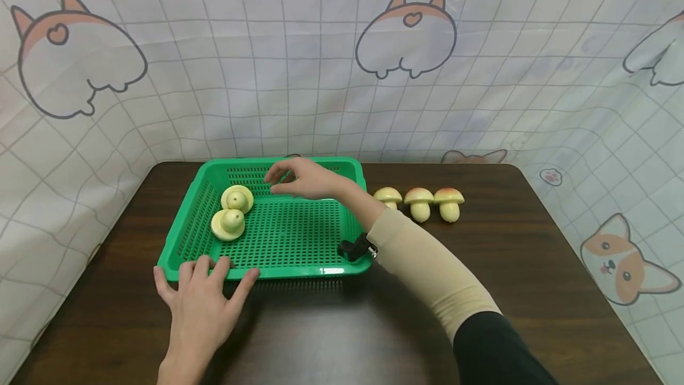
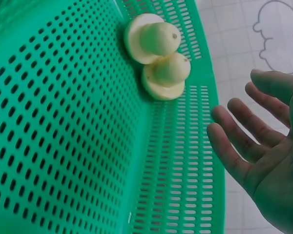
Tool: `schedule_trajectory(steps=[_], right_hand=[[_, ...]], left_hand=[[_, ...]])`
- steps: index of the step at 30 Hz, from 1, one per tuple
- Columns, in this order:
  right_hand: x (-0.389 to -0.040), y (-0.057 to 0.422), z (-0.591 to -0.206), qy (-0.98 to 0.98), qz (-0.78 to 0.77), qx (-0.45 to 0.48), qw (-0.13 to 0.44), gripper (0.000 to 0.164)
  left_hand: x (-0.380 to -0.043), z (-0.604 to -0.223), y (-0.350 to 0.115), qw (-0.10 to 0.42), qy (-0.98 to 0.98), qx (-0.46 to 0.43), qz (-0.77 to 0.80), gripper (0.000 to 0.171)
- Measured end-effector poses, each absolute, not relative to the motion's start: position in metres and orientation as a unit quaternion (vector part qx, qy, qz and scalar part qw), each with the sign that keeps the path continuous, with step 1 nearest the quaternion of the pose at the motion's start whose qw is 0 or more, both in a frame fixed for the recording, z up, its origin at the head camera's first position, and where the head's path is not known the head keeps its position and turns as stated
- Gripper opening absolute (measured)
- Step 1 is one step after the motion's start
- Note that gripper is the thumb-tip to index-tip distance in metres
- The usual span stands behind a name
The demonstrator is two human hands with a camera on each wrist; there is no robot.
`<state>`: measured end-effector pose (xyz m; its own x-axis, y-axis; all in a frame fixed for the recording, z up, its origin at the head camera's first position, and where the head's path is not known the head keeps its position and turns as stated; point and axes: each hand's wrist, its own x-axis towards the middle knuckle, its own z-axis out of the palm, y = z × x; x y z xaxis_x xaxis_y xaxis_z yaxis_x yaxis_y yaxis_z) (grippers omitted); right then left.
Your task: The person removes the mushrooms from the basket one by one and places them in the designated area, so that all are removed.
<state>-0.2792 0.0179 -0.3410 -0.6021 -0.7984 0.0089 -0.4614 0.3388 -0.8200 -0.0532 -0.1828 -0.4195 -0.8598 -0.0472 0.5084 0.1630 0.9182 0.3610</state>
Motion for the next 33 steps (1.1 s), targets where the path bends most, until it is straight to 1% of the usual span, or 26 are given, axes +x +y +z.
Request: schedule_trajectory(steps=[7, 14, 18, 26, 33], right_hand=[[-0.279, -0.003, -0.352, 0.789, -0.421, -0.384, 0.229, 0.026], [-0.275, -0.019, -0.357, 0.789, -0.379, -0.415, 0.248, 0.034], [-0.275, -0.026, -0.355, 0.786, -0.362, -0.432, 0.253, 0.034], [-0.277, -0.041, -0.35, 0.795, -0.306, -0.463, 0.246, 0.033], [-0.274, -0.054, -0.355, 0.788, -0.274, -0.482, 0.267, 0.036]], left_hand=[[-0.05, -0.422, -0.184, 0.271, -0.941, -0.032, -0.2, 0.05], [-0.051, -0.422, -0.185, 0.269, -0.941, -0.034, -0.201, 0.05], [-0.052, -0.421, -0.185, 0.273, -0.94, -0.035, -0.201, 0.05], [-0.054, -0.42, -0.185, 0.275, -0.939, -0.037, -0.201, 0.049], [-0.055, -0.421, -0.183, 0.28, -0.937, -0.04, -0.205, 0.048]])
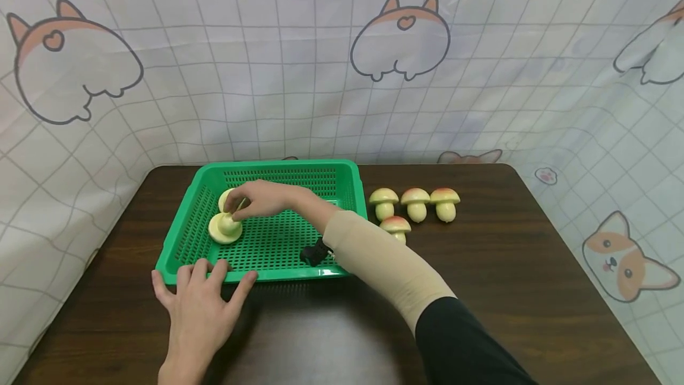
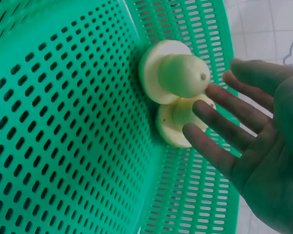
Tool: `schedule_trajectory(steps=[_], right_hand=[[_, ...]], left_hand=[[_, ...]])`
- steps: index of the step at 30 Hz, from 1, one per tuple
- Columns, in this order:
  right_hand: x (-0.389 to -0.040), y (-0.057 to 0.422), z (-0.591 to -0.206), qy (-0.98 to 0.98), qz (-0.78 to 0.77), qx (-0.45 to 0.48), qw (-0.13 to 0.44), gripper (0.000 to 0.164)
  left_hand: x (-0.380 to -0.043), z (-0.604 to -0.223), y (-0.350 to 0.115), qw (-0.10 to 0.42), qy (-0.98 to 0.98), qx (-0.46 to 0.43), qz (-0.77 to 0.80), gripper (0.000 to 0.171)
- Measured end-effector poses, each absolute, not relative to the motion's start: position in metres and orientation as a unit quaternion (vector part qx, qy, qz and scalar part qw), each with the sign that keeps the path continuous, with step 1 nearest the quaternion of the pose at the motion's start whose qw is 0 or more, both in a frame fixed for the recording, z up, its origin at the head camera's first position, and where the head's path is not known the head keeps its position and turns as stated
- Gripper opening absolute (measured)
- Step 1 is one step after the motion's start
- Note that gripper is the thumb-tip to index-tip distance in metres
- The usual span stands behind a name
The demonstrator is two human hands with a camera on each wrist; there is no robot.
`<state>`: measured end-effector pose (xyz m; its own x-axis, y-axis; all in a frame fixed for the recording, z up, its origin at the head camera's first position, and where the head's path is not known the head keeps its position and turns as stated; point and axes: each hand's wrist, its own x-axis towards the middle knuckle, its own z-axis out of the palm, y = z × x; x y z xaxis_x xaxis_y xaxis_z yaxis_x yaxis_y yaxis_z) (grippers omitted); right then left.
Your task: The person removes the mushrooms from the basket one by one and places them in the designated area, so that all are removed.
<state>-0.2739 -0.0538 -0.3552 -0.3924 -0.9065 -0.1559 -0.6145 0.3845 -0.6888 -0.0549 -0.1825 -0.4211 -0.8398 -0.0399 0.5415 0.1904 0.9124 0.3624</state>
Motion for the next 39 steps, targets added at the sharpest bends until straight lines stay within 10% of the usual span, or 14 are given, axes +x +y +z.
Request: schedule_trajectory(steps=[17, 39], right_hand=[[-0.267, -0.067, -0.354, 0.785, -0.14, -0.518, 0.309, 0.042], [-0.273, -0.061, -0.349, 0.806, -0.2, -0.512, 0.22, 0.015]], left_hand=[[-0.053, -0.42, -0.183, 0.271, -0.94, -0.031, -0.206, 0.049], [-0.054, -0.423, -0.183, 0.29, -0.934, -0.038, -0.205, 0.049]])
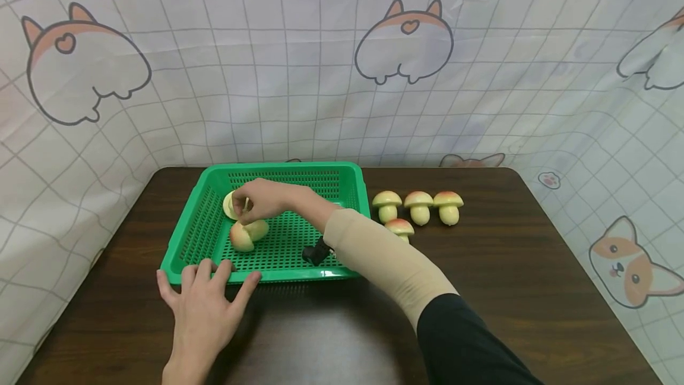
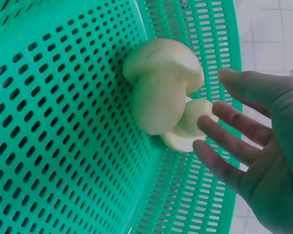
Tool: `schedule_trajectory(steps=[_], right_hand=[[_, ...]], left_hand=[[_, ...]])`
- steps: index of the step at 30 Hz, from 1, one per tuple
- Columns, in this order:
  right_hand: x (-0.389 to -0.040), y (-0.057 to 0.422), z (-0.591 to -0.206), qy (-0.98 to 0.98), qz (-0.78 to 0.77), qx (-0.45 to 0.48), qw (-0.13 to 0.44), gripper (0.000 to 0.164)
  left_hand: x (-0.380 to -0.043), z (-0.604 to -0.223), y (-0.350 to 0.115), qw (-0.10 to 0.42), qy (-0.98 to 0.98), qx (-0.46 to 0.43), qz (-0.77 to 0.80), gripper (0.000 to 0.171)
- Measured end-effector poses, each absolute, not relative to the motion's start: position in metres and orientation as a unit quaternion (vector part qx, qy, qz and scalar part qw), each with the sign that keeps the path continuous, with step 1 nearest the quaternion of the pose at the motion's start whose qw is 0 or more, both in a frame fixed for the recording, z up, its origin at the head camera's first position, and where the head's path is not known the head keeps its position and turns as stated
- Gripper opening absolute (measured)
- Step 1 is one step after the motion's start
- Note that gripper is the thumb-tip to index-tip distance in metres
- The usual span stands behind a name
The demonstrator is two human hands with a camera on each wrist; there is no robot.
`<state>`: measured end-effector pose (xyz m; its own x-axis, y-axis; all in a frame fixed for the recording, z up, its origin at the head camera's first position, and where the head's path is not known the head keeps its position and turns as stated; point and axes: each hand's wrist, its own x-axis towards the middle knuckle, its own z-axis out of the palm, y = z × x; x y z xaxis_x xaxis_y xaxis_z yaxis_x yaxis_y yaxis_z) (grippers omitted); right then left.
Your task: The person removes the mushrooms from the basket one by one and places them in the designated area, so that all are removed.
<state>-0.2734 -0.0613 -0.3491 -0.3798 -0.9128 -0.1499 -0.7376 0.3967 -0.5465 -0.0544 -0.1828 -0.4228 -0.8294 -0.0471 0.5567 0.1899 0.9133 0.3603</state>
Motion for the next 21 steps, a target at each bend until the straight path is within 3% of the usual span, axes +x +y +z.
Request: schedule_trajectory(steps=[5, 12, 21], right_hand=[[-0.272, -0.064, -0.351, 0.797, -0.18, -0.53, 0.228, 0.039], [-0.271, -0.064, -0.352, 0.776, -0.111, -0.534, 0.316, 0.052], [-0.275, -0.055, -0.354, 0.776, -0.079, -0.535, 0.324, 0.036]], left_hand=[[-0.054, -0.422, -0.183, 0.287, -0.935, -0.038, -0.204, 0.051], [-0.054, -0.421, -0.182, 0.283, -0.937, -0.037, -0.202, 0.051], [-0.055, -0.422, -0.182, 0.288, -0.935, -0.037, -0.202, 0.051]])
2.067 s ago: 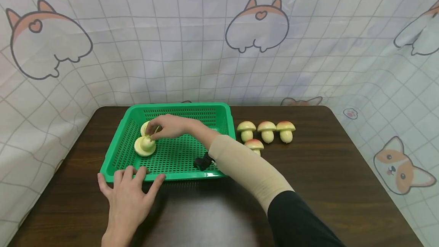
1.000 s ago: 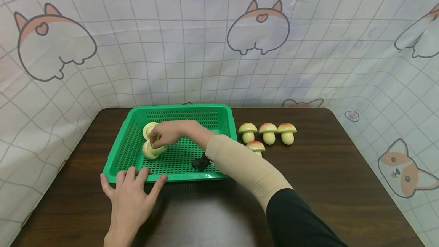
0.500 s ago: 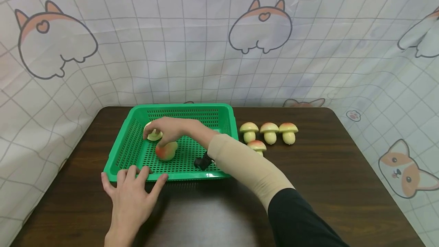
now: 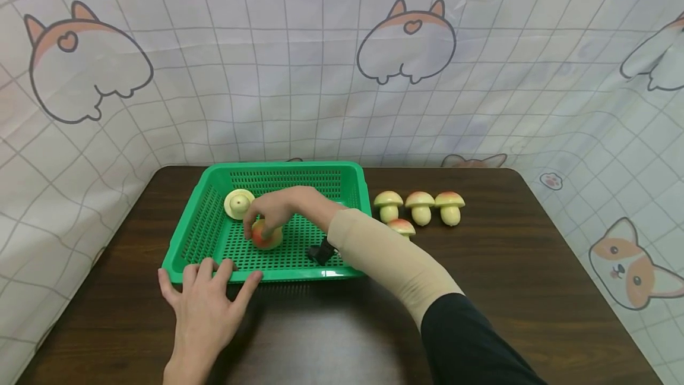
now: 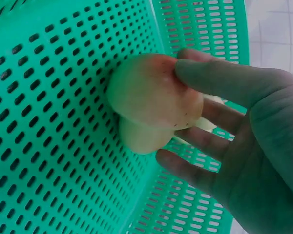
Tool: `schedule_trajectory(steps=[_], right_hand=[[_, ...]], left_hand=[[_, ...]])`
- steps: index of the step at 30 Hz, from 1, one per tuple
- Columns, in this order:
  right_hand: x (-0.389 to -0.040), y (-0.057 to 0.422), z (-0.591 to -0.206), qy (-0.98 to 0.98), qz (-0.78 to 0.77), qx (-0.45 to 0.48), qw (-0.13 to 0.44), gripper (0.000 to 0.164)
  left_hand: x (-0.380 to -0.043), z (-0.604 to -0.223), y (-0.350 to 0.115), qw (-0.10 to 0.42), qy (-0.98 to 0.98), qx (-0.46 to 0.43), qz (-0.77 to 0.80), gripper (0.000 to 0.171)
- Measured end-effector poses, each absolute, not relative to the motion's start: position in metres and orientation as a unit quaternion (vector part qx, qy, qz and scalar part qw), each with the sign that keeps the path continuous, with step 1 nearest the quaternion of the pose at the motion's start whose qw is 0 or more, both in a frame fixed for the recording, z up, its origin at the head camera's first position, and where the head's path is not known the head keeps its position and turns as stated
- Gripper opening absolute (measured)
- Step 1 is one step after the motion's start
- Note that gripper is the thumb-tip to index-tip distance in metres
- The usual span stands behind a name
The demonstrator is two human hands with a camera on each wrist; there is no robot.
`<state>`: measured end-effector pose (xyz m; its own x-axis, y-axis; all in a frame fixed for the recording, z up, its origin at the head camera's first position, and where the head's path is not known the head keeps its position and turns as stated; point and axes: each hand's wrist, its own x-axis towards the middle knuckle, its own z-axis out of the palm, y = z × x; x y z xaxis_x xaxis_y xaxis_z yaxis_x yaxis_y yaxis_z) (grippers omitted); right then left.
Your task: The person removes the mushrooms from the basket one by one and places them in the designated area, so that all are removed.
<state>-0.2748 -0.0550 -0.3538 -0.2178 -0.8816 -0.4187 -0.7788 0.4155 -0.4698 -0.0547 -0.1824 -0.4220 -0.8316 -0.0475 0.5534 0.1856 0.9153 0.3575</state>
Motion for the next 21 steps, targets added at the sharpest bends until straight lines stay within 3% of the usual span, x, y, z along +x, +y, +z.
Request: schedule_trajectory(steps=[6, 16, 21], right_hand=[[-0.276, -0.051, -0.356, 0.792, -0.075, -0.518, 0.314, 0.032], [-0.277, -0.042, -0.357, 0.792, -0.053, -0.502, 0.344, 0.062], [-0.277, -0.041, -0.359, 0.783, -0.054, -0.514, 0.345, 0.059]], left_hand=[[-0.055, -0.422, -0.182, 0.285, -0.936, -0.035, -0.204, 0.051], [-0.055, -0.422, -0.182, 0.286, -0.935, -0.033, -0.206, 0.049], [-0.055, -0.423, -0.182, 0.293, -0.934, -0.036, -0.204, 0.049]])
